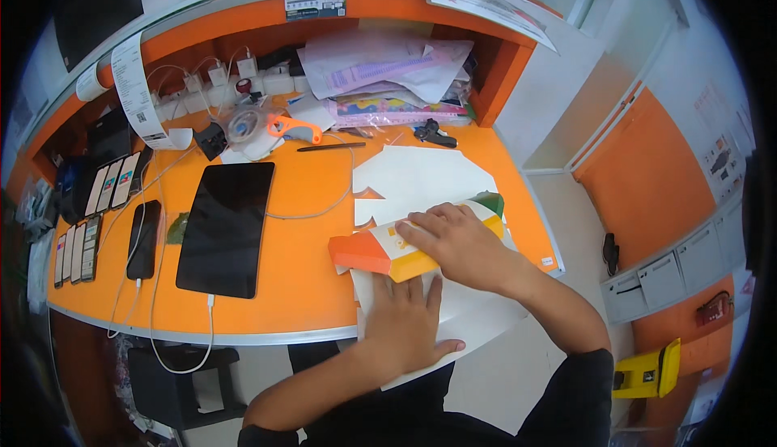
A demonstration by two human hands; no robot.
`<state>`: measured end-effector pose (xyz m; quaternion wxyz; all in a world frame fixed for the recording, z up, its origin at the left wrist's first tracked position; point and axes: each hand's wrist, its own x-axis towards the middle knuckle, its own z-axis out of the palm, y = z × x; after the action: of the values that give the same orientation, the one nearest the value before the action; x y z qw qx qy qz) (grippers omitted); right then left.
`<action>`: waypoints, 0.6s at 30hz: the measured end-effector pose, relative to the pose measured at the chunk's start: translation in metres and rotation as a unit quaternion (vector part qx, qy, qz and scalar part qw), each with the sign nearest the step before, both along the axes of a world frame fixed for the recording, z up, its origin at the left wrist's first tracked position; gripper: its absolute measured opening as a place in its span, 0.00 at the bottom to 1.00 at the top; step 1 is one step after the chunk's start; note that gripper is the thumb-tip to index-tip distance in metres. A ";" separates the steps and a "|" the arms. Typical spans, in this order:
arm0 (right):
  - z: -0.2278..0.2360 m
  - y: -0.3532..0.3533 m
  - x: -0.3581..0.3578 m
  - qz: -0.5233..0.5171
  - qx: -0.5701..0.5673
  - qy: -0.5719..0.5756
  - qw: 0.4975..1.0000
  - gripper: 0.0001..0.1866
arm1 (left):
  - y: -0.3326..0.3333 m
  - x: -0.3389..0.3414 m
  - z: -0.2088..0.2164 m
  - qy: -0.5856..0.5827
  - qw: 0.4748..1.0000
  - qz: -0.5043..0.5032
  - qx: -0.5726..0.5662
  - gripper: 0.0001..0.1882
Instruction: The person assembles a cardboard takeout box by folding the precut flaps and pressing the edges together by hand on a desk.
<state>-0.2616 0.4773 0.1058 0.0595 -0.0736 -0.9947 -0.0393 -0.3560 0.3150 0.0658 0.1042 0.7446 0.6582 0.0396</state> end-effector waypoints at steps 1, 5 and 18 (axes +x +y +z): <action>0.003 0.010 -0.002 0.014 -0.029 0.016 0.999 0.32 | 0.000 0.006 0.001 0.004 1.000 0.005 0.029 0.60; 0.066 0.021 -0.015 -0.002 -0.125 -0.095 0.988 0.28 | -0.015 0.020 0.001 -0.007 0.997 0.006 0.071 0.61; 0.063 -0.018 0.035 0.021 -0.068 -0.022 0.997 0.36 | -0.018 0.019 0.009 0.003 1.000 0.008 -0.004 0.47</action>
<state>-0.2268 0.4596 0.1689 0.0331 -0.0558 -0.9975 0.0285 -0.3366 0.2972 0.0753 0.1048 0.7389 0.6647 0.0354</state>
